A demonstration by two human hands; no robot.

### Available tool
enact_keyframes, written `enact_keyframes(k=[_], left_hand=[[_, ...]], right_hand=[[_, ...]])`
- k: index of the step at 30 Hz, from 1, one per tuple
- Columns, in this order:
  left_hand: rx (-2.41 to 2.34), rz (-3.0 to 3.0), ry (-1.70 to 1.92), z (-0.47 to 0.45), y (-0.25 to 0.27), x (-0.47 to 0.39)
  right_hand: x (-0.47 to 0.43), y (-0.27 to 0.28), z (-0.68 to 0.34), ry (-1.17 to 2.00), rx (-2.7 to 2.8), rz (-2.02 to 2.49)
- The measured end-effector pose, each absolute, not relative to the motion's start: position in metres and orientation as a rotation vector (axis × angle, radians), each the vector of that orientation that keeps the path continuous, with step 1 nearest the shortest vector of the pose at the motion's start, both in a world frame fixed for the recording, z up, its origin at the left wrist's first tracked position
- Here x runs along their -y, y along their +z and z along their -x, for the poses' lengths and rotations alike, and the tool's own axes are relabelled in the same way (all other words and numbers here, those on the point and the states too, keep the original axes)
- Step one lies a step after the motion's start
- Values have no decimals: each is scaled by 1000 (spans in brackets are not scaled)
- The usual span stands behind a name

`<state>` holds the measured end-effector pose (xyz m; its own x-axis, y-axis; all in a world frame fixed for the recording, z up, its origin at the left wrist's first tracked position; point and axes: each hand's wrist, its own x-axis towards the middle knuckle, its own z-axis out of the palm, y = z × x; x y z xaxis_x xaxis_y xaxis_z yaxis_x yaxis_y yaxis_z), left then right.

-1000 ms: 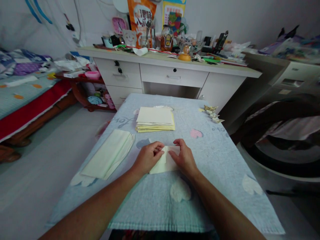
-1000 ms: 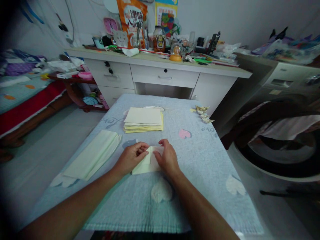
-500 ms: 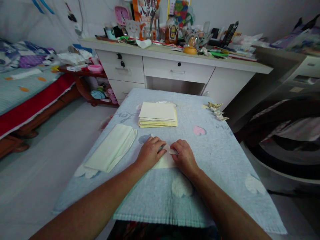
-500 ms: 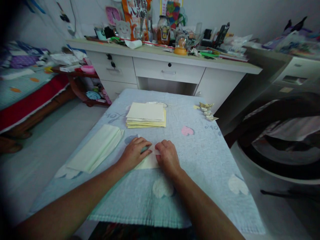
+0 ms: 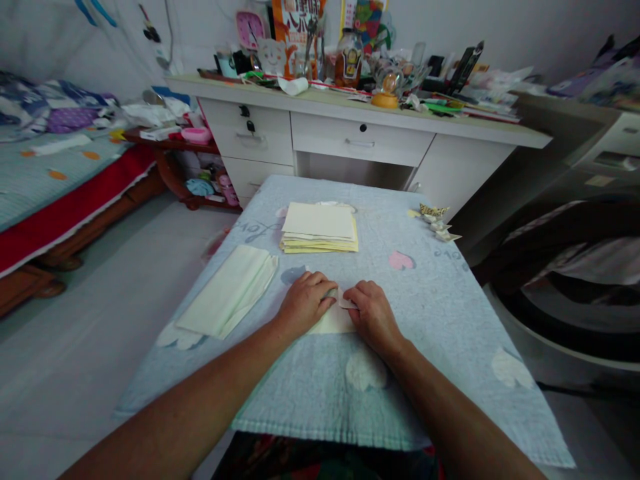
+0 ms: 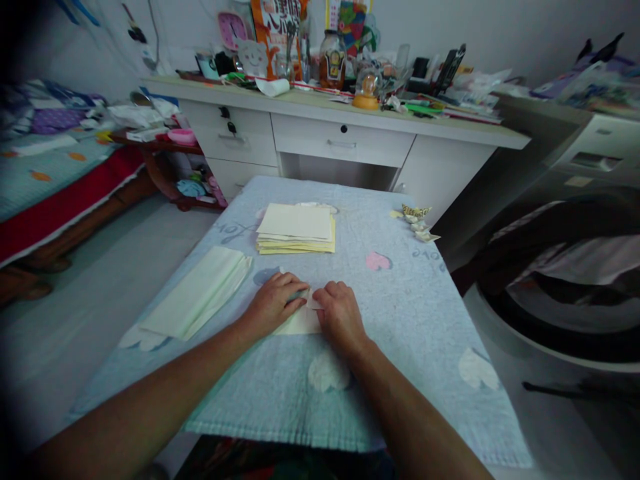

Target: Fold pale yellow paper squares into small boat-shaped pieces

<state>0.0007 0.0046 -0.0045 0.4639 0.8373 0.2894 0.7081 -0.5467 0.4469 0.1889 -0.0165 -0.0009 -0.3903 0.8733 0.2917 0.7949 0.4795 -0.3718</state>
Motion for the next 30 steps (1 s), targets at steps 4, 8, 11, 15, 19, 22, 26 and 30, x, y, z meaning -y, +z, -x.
enact_keyframes(k=[4,8,11,15,19,22,26,30], left_hand=[[-1341,-2443,681,0,-4,-5],[-1340,-2446,667,0,-3,-4],[-1322,-2452,673,1,-4,-5],[-1301,-2462,673,2,-6,-6],[-1293,-2466,680,2,-7,-6],[-1290,-2466,684,2,-6,-6],[-1317,-2467,681,1,-5,-6],[-1356,-2472,688,0,-5,-5]], right_hand=[[17,1,-190,202,2342,1339],[18,5,-191,191,2385,1288],[18,6,-193,188,2395,1261],[18,5,-195,176,2404,1225],[18,4,-196,148,2431,1202],[17,4,-197,122,2463,1190],[17,7,-198,95,2507,1189],[19,8,-199,114,2538,1189]])
